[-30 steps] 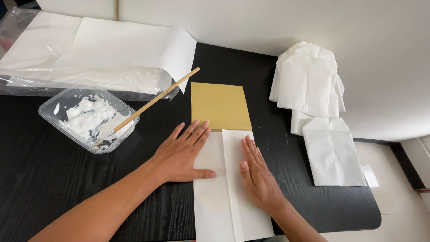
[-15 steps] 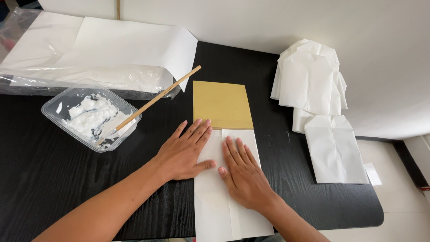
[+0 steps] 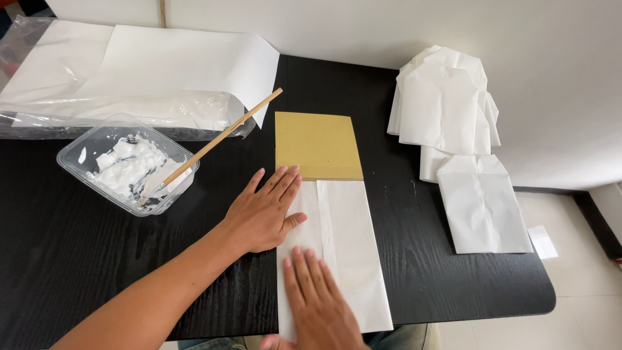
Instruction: The person places a cardboard template on a white sheet of paper and folds the paper around it. They use a brush to apply white glue to the paper edges and press them down to adhere to the cardboard, forming a box shape.
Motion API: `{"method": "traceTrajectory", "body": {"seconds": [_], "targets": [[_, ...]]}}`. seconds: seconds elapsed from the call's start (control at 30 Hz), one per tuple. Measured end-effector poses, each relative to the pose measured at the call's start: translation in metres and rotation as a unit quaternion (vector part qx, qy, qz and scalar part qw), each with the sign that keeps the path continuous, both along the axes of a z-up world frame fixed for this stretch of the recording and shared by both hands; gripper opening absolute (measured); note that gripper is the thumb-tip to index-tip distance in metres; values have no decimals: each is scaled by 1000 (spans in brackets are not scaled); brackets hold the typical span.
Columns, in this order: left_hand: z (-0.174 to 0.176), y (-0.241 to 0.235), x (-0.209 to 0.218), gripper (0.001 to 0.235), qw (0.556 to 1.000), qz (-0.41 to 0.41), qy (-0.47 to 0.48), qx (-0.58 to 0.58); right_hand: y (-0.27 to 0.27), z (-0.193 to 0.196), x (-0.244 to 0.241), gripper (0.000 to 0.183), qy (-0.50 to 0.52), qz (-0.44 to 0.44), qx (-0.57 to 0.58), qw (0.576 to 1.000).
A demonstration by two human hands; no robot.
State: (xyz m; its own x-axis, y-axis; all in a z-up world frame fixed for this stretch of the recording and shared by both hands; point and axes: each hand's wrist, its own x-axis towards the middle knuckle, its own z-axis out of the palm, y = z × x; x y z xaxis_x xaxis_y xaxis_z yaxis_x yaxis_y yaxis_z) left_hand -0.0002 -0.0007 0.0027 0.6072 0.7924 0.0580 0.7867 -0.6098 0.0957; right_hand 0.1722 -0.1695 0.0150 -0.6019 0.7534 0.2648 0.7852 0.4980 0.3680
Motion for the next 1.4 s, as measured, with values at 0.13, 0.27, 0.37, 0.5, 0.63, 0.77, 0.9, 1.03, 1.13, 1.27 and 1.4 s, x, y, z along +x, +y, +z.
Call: {"method": "traceTrajectory", "body": {"seconds": [0.13, 0.27, 0.37, 0.5, 0.63, 0.77, 0.9, 1.03, 1.13, 1.27, 1.4], "targets": [[6, 1, 1, 81, 1000, 0, 14, -13, -25, -26, -11, 58, 23, 44, -6, 999], [27, 10, 1, 82, 996, 7, 57, -66, -32, -13, -1, 45, 193, 174, -197, 945], [39, 25, -2, 83, 992, 14, 67, -110, -4, 66, 25, 59, 336, 167, -414, 829], [52, 27, -5, 79, 993, 9, 33, -112, 87, 77, 50, 61, 237, -53, -234, 941], [59, 30, -7, 80, 994, 0, 17, -108, 138, 54, 55, 71, 166, -85, -315, 931], [62, 28, -10, 80, 992, -1, -5, -123, 150, 57, 45, 74, 130, -92, -343, 926], [66, 31, -9, 80, 991, -9, -2, -134, 161, 53, 42, 81, 116, -96, -330, 932], [61, 37, -11, 81, 990, -16, -11, -136, 168, 63, 43, 74, 117, -103, -341, 927], [57, 43, -13, 77, 992, -18, -36, -124, 191, 63, 63, 57, 220, -75, -330, 915], [36, 50, -11, 61, 991, -31, -127, 3, 250, 62, 92, 56, 293, -103, -244, 919], [35, 36, -2, 62, 967, -113, -210, 92, 313, 47, 95, 55, 324, -156, -241, 902]]}}
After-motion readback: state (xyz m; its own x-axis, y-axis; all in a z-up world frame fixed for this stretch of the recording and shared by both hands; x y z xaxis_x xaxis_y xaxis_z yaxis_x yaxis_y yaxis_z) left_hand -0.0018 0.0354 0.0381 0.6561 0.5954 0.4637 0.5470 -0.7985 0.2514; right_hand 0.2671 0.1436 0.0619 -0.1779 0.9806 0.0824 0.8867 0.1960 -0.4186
